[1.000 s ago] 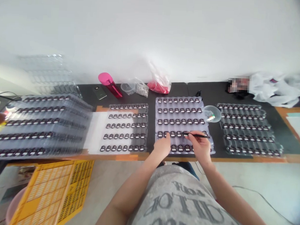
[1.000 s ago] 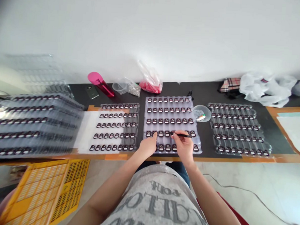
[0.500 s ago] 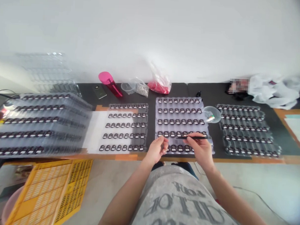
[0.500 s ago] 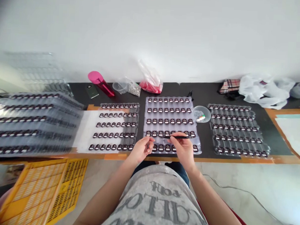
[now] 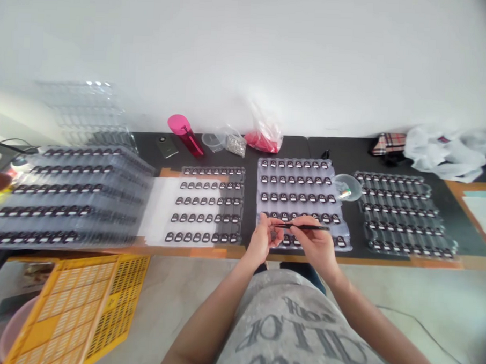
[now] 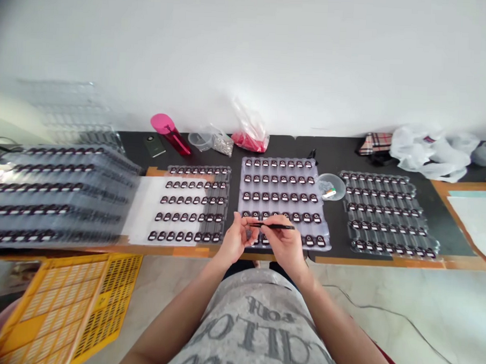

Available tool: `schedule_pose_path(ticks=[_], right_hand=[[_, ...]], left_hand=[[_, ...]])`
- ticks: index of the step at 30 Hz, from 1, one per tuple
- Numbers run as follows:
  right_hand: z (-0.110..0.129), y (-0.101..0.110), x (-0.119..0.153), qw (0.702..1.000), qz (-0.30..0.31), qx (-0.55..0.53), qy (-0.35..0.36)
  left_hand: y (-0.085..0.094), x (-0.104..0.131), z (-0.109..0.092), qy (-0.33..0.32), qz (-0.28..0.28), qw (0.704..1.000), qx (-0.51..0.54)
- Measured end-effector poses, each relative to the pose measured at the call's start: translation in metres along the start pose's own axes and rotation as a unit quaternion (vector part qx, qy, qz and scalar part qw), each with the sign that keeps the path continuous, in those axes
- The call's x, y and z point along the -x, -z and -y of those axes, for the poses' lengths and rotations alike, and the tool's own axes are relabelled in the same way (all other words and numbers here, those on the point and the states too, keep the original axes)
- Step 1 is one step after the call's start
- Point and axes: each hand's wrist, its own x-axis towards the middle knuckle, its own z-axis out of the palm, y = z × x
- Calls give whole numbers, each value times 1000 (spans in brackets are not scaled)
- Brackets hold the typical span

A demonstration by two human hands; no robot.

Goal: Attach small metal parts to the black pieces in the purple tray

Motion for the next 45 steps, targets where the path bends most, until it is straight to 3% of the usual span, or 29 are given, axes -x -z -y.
schedule_pose_path(ticks=[6, 13, 19, 25, 31, 37, 41, 45], right_hand=[[3, 3, 2, 1000, 6, -6, -5], [1, 17, -8, 979, -42, -145, -137], [-3, 27, -15, 968, -20, -186, -166], [-3, 36, -15, 961, 5, -208, -180], [-6, 42, -11, 959, 6, -236, -156], [2, 40, 2, 982, 42, -169, -74], [13, 27, 7, 995, 34, -90, 12], [19, -1, 13, 996, -15, -87, 30]], left_hand=[[-3, 3, 1, 4, 11, 1000, -17], [-11, 5, 3, -13, -11, 999, 38], [-16, 8, 0, 41, 5, 997, 73], [-22, 11, 5, 41, 19, 994, 101], [-18, 23, 9, 73, 11, 981, 181], [-9, 23, 1, 140, 19, 960, 241], [3, 20, -11, 168, 39, 964, 201], [25, 22, -26, 198, 70, 968, 134]])
